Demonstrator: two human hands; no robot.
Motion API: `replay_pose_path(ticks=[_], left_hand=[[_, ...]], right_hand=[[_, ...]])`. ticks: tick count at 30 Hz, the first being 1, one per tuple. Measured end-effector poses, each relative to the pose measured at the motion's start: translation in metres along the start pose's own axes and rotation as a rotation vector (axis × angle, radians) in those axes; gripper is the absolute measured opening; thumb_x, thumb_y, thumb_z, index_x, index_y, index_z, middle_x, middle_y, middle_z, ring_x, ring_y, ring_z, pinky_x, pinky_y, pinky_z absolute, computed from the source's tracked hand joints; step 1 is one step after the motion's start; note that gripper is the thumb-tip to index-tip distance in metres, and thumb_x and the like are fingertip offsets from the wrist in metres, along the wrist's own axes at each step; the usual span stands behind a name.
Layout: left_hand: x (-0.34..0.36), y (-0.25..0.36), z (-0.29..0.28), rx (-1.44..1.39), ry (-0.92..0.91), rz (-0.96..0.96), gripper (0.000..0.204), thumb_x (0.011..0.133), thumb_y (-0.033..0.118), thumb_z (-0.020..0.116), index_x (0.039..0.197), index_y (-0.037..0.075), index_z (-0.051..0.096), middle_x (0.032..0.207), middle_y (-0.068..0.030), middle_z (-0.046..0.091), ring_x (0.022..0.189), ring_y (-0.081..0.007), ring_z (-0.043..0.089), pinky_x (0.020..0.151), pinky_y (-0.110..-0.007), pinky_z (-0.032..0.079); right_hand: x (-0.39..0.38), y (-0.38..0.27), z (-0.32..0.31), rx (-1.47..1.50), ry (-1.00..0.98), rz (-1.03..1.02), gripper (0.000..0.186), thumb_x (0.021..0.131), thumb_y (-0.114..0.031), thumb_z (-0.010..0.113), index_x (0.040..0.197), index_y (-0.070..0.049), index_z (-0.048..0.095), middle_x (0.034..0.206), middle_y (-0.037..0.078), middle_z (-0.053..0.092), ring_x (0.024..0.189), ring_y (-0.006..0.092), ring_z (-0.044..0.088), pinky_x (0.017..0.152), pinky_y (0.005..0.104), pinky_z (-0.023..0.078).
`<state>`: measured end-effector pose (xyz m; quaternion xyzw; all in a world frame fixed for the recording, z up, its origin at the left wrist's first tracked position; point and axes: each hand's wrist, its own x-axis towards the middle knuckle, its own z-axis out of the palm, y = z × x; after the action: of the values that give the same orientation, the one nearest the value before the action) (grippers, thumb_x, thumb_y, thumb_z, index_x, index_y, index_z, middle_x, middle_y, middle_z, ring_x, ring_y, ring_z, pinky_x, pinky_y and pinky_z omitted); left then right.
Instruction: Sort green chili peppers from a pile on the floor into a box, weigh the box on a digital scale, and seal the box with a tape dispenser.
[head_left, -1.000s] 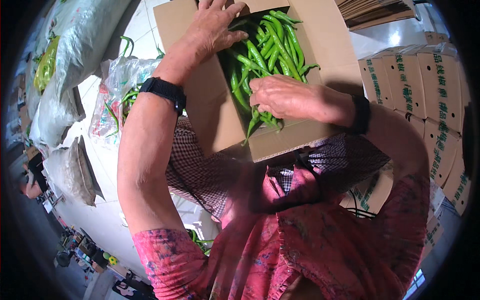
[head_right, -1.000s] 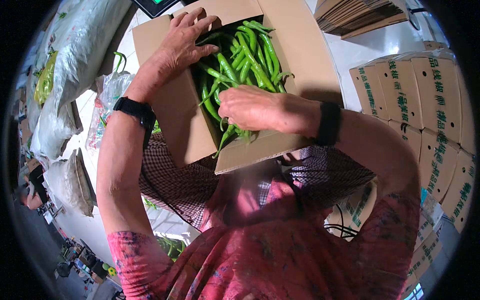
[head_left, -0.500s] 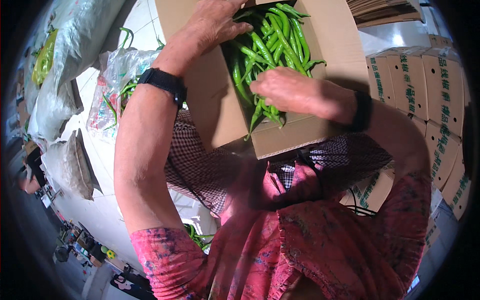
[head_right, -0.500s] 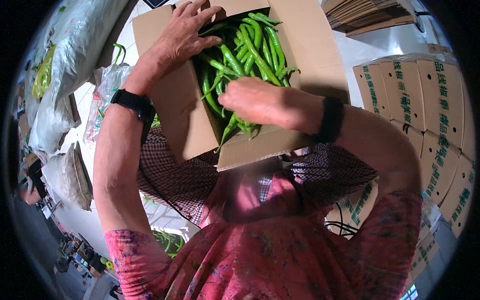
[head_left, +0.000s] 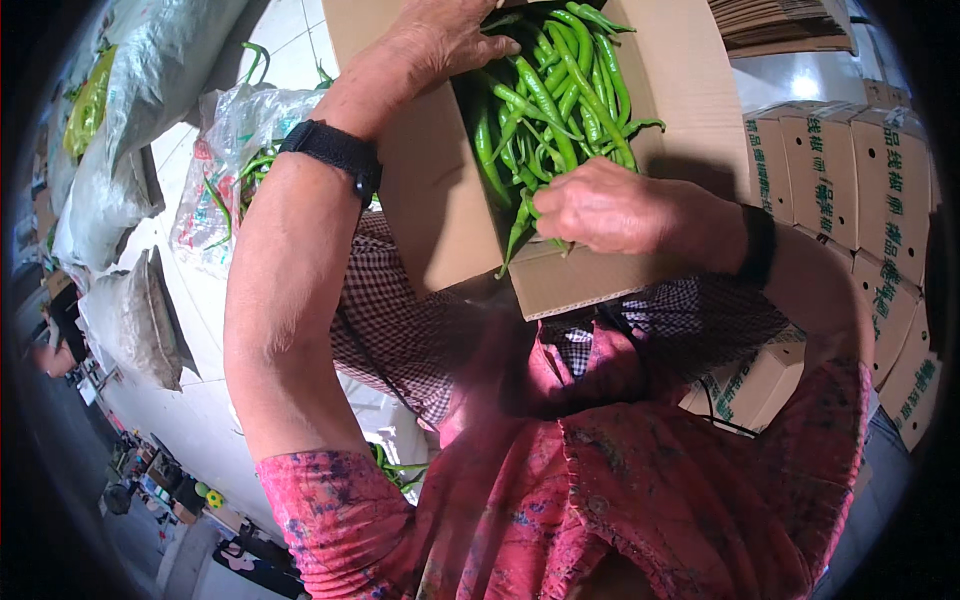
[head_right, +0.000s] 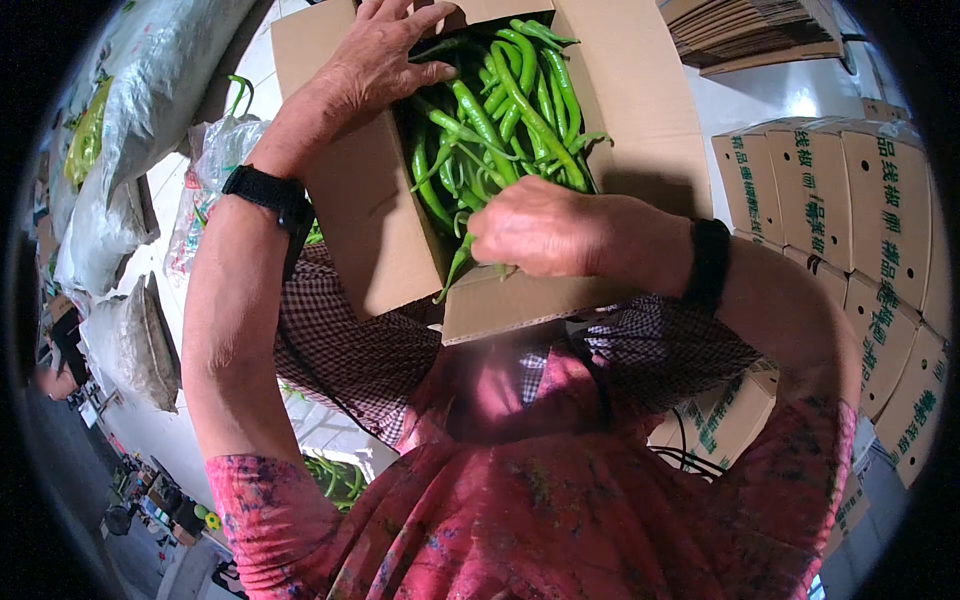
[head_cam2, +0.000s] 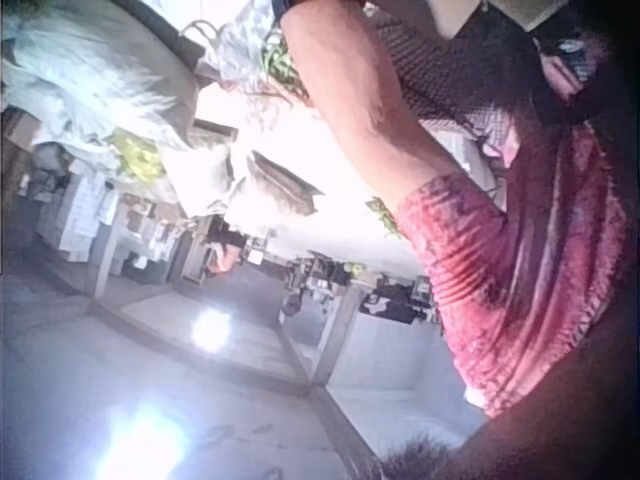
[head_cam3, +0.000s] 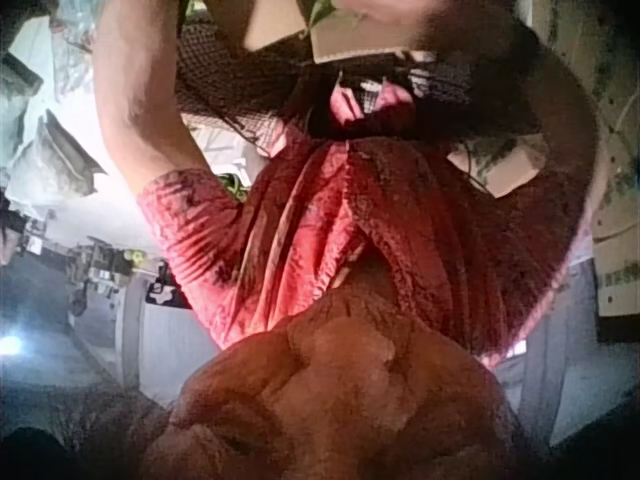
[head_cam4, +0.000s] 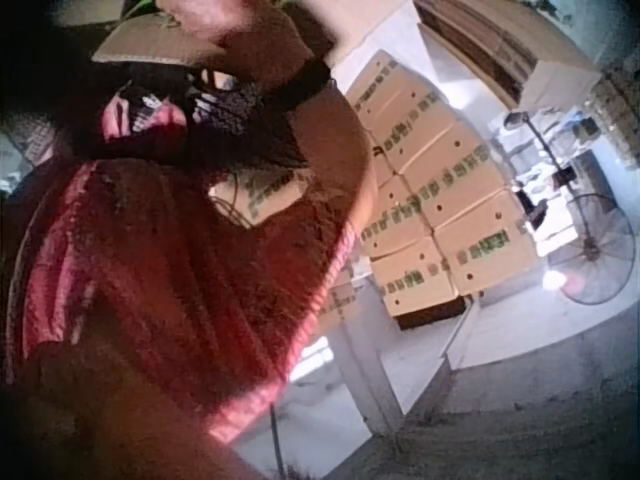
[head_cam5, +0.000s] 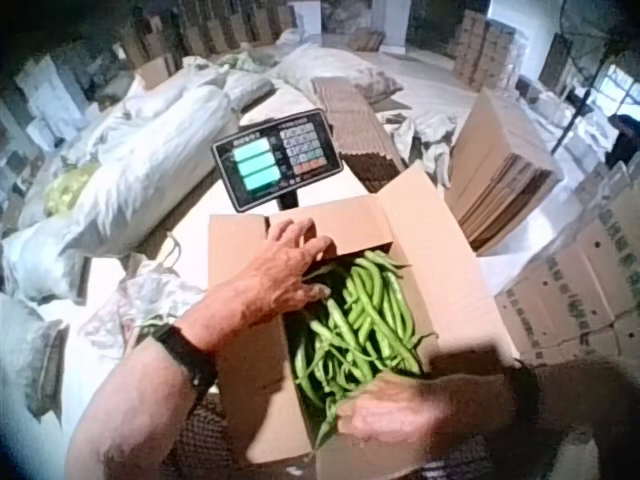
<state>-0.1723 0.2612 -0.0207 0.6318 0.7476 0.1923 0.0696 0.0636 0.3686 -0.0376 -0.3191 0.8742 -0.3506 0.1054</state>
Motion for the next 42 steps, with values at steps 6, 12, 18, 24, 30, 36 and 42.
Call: replay_pose_path(ticks=[6, 12, 18, 24, 30, 36, 42], left_hand=[[0.006, -0.003, 0.004, 0.071, -0.016, 0.006, 0.057, 0.073, 0.028, 0.077, 0.120, 0.010, 0.050, 0.117, -0.0196, 0.045, 0.114, -0.0405, 0.040, 0.100, -0.048, 0.035], [0.004, -0.005, 0.006, 0.087, 0.030, 0.022, 0.059, 0.074, 0.030, 0.077, 0.122, 0.010, 0.050, 0.120, -0.0206, 0.044, 0.116, -0.0412, 0.039, 0.102, -0.048, 0.034], [0.001, -0.006, 0.006, 0.083, 0.041, 0.046, 0.060, 0.074, 0.028, 0.077, 0.124, 0.010, 0.049, 0.124, -0.0218, 0.043, 0.118, -0.0425, 0.038, 0.102, -0.049, 0.035], [0.004, 0.000, 0.002, 0.030, -0.056, -0.023, 0.058, 0.075, 0.027, 0.075, 0.125, 0.011, 0.048, 0.126, -0.0223, 0.042, 0.120, -0.0446, 0.037, 0.104, -0.050, 0.034], [0.011, 0.001, -0.003, 0.117, -0.125, 0.128, 0.056, 0.079, 0.032, 0.070, 0.123, 0.006, 0.049, 0.121, -0.0196, 0.048, 0.122, -0.0387, 0.039, 0.104, -0.050, 0.033], [0.005, 0.013, 0.006, 0.118, -0.360, -0.160, 0.125, 0.052, 0.080, 0.072, 0.148, 0.010, 0.034, 0.156, -0.0195, 0.020, 0.143, -0.0424, 0.016, 0.117, -0.053, 0.021], [-0.004, 0.036, 0.007, 0.223, -0.467, -0.155, 0.133, 0.042, 0.069, 0.083, 0.149, 0.009, 0.031, 0.155, -0.0205, 0.018, 0.142, -0.0482, 0.013, 0.109, -0.059, 0.027]], right_hand=[[0.008, -0.015, -0.010, -0.246, -0.298, 0.121, 0.012, 0.081, -0.019, 0.056, 0.086, -0.010, 0.060, 0.090, 0.006, 0.054, 0.090, 0.0247, 0.060, 0.068, 0.0392, 0.047], [0.020, -0.001, -0.005, -0.242, -0.414, 0.190, 0.013, 0.075, -0.013, 0.062, 0.086, -0.007, 0.060, 0.090, 0.008, 0.055, 0.092, 0.0258, 0.060, 0.068, 0.0397, 0.051], [-0.003, -0.001, -0.023, 0.146, -0.099, 0.133, 0.022, 0.079, -0.021, 0.067, 0.095, -0.005, 0.066, 0.087, 0.013, 0.063, 0.084, 0.0319, 0.063, 0.071, 0.0409, 0.052], [-0.021, -0.070, -0.052, 0.089, -0.101, 0.308, 0.029, 0.078, -0.028, 0.071, 0.080, -0.001, 0.060, 0.085, 0.014, 0.063, 0.079, 0.0336, 0.064, 0.071, 0.0445, 0.053], [-0.014, -0.018, -0.043, -0.022, 0.090, 0.259, 0.028, 0.080, -0.027, 0.070, 0.081, 0.000, 0.060, 0.083, 0.016, 0.063, 0.077, 0.0326, 0.062, 0.071, 0.0454, 0.050], [0.006, 0.000, -0.035, -0.282, 0.161, 0.598, 0.046, 0.074, -0.040, 0.075, 0.092, 0.000, 0.060, 0.081, 0.015, 0.058, 0.083, 0.0332, 0.059, 0.075, 0.0436, 0.048], [0.007, -0.001, -0.029, -0.404, 0.196, 0.686, 0.058, 0.067, -0.051, 0.075, 0.091, 0.001, 0.062, 0.086, 0.016, 0.061, 0.089, 0.0332, 0.061, 0.078, 0.0427, 0.049]])
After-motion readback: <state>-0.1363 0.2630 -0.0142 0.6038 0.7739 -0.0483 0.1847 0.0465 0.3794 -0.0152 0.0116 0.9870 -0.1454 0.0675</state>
